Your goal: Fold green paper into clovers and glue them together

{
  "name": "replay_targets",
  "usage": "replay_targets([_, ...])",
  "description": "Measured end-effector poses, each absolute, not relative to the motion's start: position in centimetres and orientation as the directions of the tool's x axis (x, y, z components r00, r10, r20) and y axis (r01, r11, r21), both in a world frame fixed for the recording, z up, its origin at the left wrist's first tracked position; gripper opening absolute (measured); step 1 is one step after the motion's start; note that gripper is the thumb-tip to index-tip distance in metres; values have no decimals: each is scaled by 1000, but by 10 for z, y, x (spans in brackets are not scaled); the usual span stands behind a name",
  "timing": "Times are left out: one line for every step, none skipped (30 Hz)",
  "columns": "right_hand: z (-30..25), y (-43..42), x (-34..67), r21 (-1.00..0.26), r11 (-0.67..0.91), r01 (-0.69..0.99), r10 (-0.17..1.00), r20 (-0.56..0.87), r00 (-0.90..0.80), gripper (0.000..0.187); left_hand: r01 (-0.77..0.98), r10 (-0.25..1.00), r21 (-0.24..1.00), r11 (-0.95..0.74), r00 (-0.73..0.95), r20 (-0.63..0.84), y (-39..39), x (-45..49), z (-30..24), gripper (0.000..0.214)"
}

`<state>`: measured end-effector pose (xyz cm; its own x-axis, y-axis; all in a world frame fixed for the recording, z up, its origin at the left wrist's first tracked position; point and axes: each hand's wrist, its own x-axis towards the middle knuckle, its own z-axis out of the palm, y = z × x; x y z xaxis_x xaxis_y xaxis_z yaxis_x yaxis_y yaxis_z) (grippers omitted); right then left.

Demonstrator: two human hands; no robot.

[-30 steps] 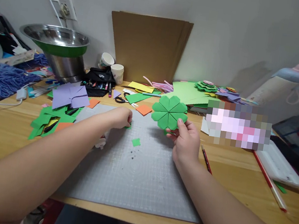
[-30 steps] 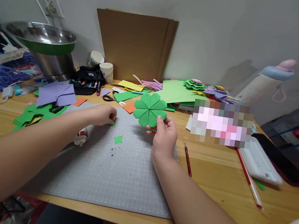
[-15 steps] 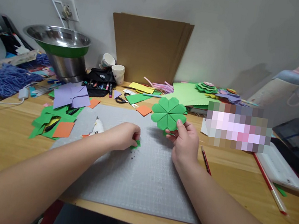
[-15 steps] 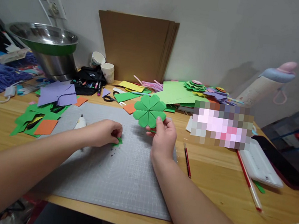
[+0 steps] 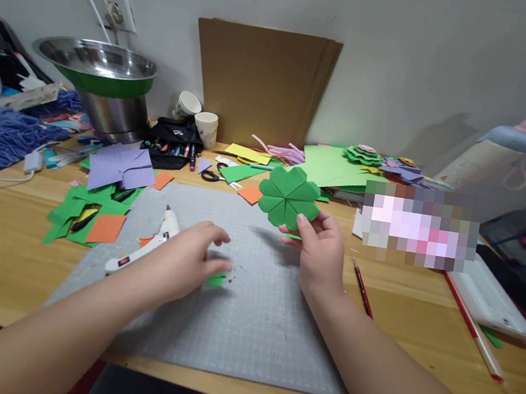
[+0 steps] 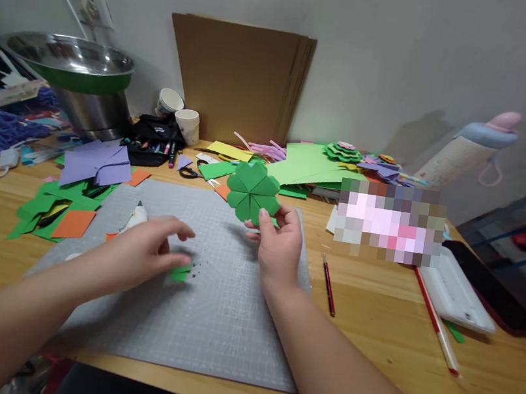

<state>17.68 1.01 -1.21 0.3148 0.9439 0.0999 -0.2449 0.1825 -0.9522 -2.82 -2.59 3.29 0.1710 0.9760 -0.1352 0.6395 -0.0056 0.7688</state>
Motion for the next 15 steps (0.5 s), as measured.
replay_targets([-11,9,176,-955,199,-219,945,127,302,29,517,980,852,80,117,-163,-29,-26,36,25])
replay_targets([-11,7,175,-958,212,-193,944,150,293,27,367,969,913,180,96,-229,-31,-25,39,27])
replay_targets([-10,6,175,-960,223,-170,943,168,289,26,209,950,939,272,99,-297,-32,-25,42,28])
replay_targets([-10,6,174,-962,230,-147,941,182,285,25,72,925,934,351,127,-358,-33,-25,45,29])
replay_targets([-11,5,174,-964,233,-127,941,190,280,24,-33,902,912,409,163,-399,-34,-26,47,28])
replay_targets([-11,5,174,-967,230,-110,944,194,269,23,-105,883,886,451,197,-426,-35,-27,47,27])
replay_targets([-12,6,174,-970,223,-97,948,193,251,23,-145,866,864,483,229,-445,-36,-28,47,27])
replay_targets([-13,6,174,-973,214,-87,955,190,228,23,-169,853,847,504,255,-456,-37,-29,46,26])
replay_targets([-14,6,174,-976,202,-78,962,183,202,22,-181,843,836,518,276,-463,-37,-30,45,26])
replay_targets([-16,7,174,-979,190,-68,969,175,176,22,-184,834,828,529,291,-468,-38,-31,43,25])
replay_targets([-17,7,174,-982,178,-59,973,167,156,21,-183,831,825,534,295,-472,-38,-31,42,24])
replay_targets([-17,8,174,-985,168,-51,977,159,144,20,-184,837,830,527,285,-468,-38,-31,40,23])
replay_targets([-18,8,173,-986,159,-45,979,151,136,19,-188,853,843,505,259,-453,-38,-31,39,25])
replay_targets([-19,9,173,-988,151,-42,981,145,132,18,-194,878,863,466,221,-425,-38,-31,38,29])
replay_targets([-19,9,173,-988,145,-45,982,138,130,19,-197,910,892,408,171,-378,-37,-32,37,33])
